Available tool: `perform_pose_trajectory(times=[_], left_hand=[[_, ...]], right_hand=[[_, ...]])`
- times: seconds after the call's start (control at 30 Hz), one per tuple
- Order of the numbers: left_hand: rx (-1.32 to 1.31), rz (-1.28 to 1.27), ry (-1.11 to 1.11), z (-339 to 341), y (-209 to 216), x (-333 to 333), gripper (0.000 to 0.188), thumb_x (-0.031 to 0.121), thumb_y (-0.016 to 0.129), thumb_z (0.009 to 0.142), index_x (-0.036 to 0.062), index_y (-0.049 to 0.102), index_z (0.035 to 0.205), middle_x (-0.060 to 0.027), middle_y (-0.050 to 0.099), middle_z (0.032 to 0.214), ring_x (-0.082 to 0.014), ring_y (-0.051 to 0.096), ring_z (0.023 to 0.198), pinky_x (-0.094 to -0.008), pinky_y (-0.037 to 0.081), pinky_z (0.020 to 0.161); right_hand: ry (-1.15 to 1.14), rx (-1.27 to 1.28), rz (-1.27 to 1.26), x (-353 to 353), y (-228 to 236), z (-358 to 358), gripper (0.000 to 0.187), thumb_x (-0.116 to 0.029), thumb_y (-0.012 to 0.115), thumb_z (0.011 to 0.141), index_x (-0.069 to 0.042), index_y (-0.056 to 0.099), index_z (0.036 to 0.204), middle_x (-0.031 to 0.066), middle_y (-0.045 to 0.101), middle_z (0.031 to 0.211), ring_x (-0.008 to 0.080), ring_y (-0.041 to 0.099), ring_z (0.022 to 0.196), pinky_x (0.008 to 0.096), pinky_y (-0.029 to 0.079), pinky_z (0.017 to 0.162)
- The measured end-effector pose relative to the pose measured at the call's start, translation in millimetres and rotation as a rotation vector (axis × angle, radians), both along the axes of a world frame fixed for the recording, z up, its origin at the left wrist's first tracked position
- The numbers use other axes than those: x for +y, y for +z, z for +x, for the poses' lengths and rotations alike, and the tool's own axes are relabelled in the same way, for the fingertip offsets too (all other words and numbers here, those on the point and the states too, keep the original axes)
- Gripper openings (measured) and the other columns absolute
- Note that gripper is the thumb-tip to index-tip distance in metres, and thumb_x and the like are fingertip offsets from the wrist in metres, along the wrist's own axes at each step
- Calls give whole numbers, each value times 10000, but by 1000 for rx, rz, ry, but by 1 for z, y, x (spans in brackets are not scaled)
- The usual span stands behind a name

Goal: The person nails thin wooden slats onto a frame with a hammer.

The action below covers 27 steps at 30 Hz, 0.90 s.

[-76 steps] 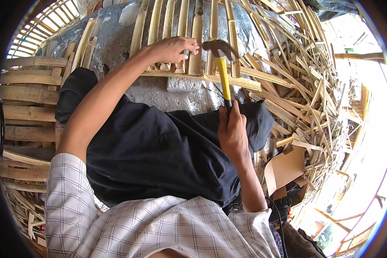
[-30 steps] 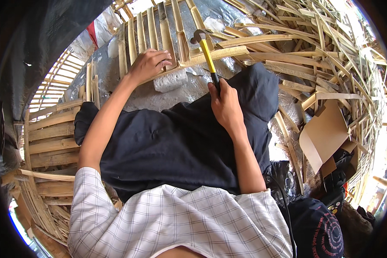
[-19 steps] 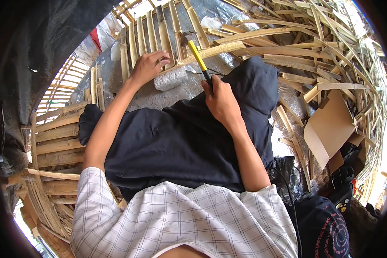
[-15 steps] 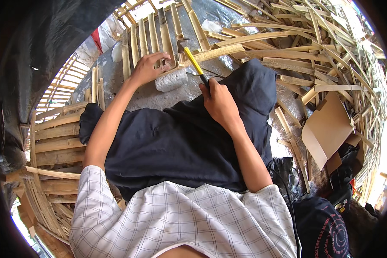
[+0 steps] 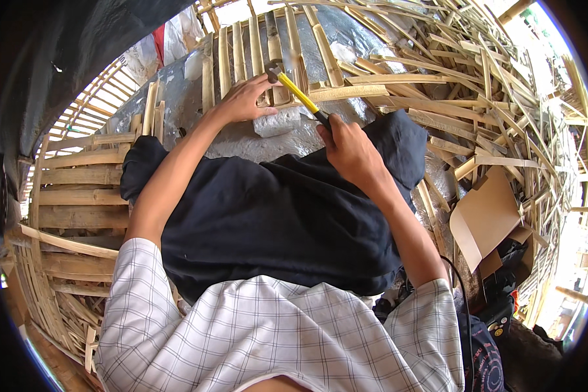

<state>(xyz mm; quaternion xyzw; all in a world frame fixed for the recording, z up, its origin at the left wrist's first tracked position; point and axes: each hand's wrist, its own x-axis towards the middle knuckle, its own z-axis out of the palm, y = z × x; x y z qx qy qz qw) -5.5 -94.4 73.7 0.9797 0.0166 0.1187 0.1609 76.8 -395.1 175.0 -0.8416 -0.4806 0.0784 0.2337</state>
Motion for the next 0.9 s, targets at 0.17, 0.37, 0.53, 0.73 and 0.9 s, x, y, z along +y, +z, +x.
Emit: perform_pose_trajectory(times=[0.17, 0.37, 0.53, 0.73, 0.9], left_hand=[[27, -95, -60, 3, -7, 16, 789, 534, 851, 756, 122, 574, 1369, -48, 612, 1273, -248, 585, 1231, -496, 448, 985], [-20, -137, -91, 2, -3, 11, 776, 446, 882, 748, 152, 568, 1394, -103, 611, 1360, -294, 586, 1259, -455, 465, 1042], [234, -188, -55, 8, 13, 6, 705, 459, 878, 751, 106, 629, 1308, -113, 643, 1260, -276, 577, 1265, -431, 475, 1044], [-41, -130, -91, 6, -14, 19, 826, 467, 887, 731, 112, 601, 1420, -121, 666, 1254, -277, 626, 1211, -447, 479, 1031], [-37, -164, -65, 5, -7, 12, 801, 414, 906, 709, 102, 628, 1393, -119, 686, 1185, -286, 625, 1192, -433, 486, 1014]], right_hand=[[16, -45, -172, 13, 22, 2, 328, -314, 587, 1045, 10, 571, 993, 271, 627, 868, 477, 600, 890, 554, 472, 773], [38, -140, -72, 16, 28, 2, 322, -299, 579, 1045, 15, 570, 975, 291, 631, 835, 500, 605, 879, 572, 468, 774], [73, -173, -244, 17, 34, 13, 294, -282, 584, 1044, 10, 564, 1013, 286, 617, 797, 488, 613, 838, 577, 468, 765], [130, -257, -47, 21, 28, 8, 260, -254, 582, 1040, 6, 594, 1046, 287, 627, 796, 484, 633, 829, 577, 485, 749], [68, -261, -249, 20, 50, 2, 252, -246, 593, 1035, 4, 586, 1066, 296, 622, 780, 499, 636, 807, 581, 489, 735]])
